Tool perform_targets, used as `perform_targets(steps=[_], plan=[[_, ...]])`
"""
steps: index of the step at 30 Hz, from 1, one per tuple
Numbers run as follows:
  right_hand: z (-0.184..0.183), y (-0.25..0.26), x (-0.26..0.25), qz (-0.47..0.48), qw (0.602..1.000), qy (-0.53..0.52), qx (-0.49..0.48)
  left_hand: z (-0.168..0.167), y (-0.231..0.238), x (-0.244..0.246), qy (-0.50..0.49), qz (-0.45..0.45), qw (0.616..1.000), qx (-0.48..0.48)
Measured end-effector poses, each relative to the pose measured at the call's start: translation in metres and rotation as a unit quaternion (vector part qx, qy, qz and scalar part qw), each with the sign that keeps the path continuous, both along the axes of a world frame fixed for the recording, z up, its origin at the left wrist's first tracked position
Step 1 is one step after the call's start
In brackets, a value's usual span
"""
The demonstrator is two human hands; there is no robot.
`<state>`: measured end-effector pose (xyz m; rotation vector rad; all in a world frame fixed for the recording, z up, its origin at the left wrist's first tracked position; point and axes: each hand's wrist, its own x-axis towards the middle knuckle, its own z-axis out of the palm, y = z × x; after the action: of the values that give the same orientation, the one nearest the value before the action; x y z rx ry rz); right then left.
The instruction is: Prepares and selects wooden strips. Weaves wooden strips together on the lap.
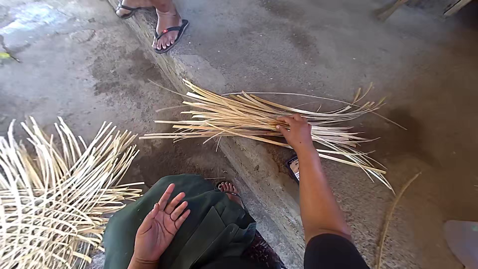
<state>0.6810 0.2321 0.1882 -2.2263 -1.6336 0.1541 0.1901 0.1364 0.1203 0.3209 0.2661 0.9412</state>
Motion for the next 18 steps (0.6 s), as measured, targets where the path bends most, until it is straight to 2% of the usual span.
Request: perform_targets(steps=[7, 11, 14, 18], plan=[[0.001, -0.019, -0.011, -0.004, 1.000, -0.008, 0.013, -0.002, 0.003, 0.000, -0.011, -0.008, 1.000, -0.007], [0.003, -0.014, -0.005, 0.045, 0.999, -0.003, 0.013, -0.002, 0.001, -0.002, 0.000, -0.001, 1.000, -0.013], [0.006, -0.002, -0.001, 0.084, 0.996, -0.001, -0.011, -0.002, 0.000, -0.002, 0.001, 0.002, 1.000, -0.009], [-0.001, 0.018, 0.011, 0.070, 0.994, 0.003, -0.078, -0.003, -0.001, 0.000, 0.004, 0.004, 1.000, -0.006]])
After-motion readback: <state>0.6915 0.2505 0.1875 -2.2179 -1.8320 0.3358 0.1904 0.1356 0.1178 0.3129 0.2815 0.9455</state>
